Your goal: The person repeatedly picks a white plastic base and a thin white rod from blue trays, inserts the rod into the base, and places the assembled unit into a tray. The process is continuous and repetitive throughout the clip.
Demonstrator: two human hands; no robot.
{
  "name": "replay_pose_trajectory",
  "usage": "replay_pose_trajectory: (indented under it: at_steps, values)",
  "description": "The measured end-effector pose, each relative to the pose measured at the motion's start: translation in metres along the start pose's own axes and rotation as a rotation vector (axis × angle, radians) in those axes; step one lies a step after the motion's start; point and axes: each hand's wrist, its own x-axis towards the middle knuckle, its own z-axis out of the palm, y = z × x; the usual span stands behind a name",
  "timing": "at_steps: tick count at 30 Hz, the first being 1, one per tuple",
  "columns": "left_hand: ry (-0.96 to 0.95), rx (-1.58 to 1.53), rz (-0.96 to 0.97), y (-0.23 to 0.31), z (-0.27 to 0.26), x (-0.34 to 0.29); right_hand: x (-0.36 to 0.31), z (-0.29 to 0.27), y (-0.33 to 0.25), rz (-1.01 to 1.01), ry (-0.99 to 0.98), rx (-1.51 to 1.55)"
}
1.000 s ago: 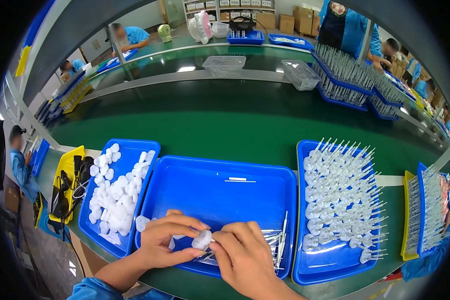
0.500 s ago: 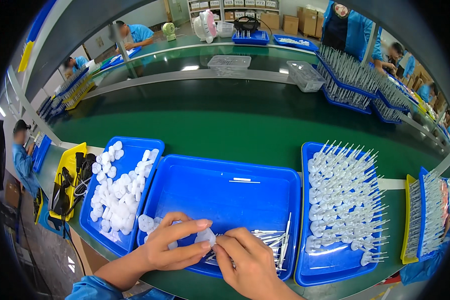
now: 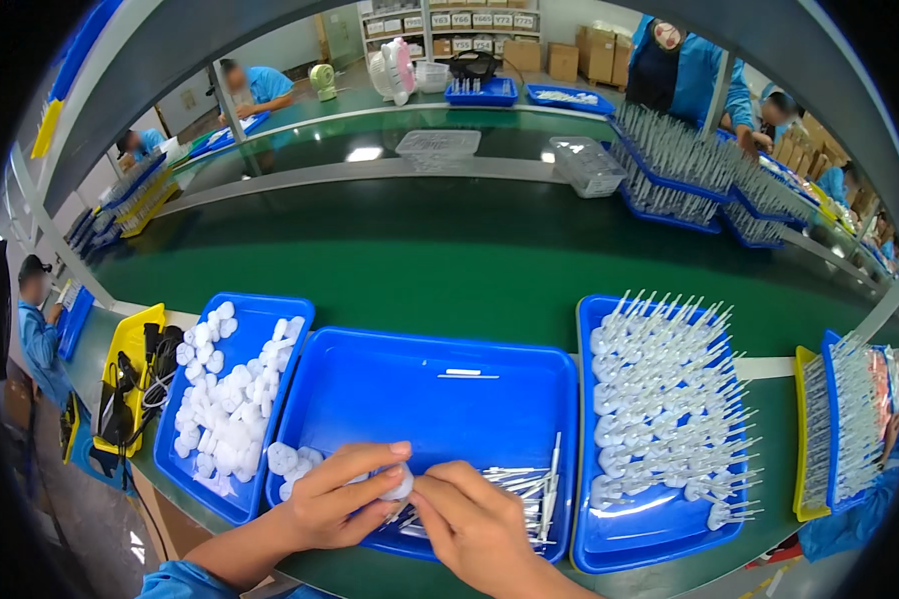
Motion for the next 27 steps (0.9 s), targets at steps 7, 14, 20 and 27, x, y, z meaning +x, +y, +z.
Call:
replay_pose_trajectory:
  at_steps: [7, 14, 20, 27]
  values:
    - [0.553, -0.363, -0.393, -0.012, -0.004, -0.003, 0.014, -0.005, 0.011, -0.027, -0.469, -0.210]
    - [0.462, -0.527, -0.718, -0.012, -0.008, 0.002, 0.001, 0.022, 0.023, -0.227, -0.510, -0.510]
    - [0.465, -0.648, -0.735, -0.016, -0.011, 0.002, 0.009, 0.006, 0.030, -0.152, -0.226, -0.238]
    - [0.400, -1.112, -0.874, -0.012, -0.015, -0.002, 0.024, -0.023, 0.009, 0.039, 0.030, 0.077]
